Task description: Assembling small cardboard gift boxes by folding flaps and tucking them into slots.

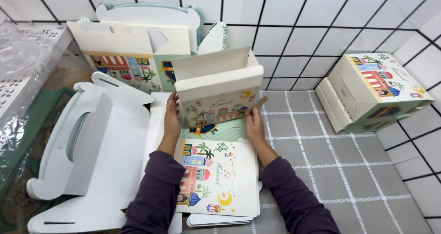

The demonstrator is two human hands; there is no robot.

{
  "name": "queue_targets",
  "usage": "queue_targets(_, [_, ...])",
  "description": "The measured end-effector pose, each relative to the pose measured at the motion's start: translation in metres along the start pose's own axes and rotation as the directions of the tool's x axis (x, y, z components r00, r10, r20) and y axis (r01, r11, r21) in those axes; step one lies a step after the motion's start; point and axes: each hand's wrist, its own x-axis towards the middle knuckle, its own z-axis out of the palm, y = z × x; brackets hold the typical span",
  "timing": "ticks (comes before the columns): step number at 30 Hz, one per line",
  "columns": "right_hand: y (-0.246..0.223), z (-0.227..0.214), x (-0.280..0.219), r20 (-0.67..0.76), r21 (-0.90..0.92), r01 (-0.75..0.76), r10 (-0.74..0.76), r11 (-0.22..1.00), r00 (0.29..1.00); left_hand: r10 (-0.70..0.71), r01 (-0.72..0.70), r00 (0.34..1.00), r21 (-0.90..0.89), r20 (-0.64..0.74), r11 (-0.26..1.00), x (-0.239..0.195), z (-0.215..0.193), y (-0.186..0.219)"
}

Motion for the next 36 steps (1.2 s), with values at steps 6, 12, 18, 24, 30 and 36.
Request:
queue_targets(6, [0.078, 0.005, 0.000, -0.053, -0.040, -0.047, 0.044, 0.998, 0.998, 0.204, -0.193, 0.964, -0.080, 0.171, 0.978, -0.026, 0.004, 0.019])
queue_targets(12, [0.012, 0.011, -0.015, -0.116, 0.085, -0.003, 0.013, 0.996, 0.993, 0.167, -0.203, 0.955, 0.130, 0.244, 0.971, -0.009, -0.008, -0.005])
queue_targets(18, [0.042, 0.008, -0.008, -0.104, 0.128, 0.016, -0.003, 0.992, 0.995, 0.154, -0.201, 0.962, 0.204, 0.226, 0.958, -0.013, -0.010, -0.004])
queue_targets(24, [0.024, 0.009, -0.014, -0.013, 0.040, 0.100, -0.100, 0.994, 0.995, 0.156, -0.157, 0.960, -0.014, 0.232, 0.988, -0.015, -0.012, 0.009])
queue_targets(30, [0.035, 0.007, -0.013, 0.042, 0.032, 0.114, -0.115, 0.993, 0.992, 0.187, -0.176, 0.948, -0.066, 0.259, 0.982, -0.010, -0.025, 0.001])
queue_targets(36, [0.085, 0.004, -0.010, 0.054, -0.016, 0.095, -0.094, 0.995, 0.994, 0.193, -0.195, 0.943, -0.021, 0.270, 0.981, -0.012, -0.021, 0.008])
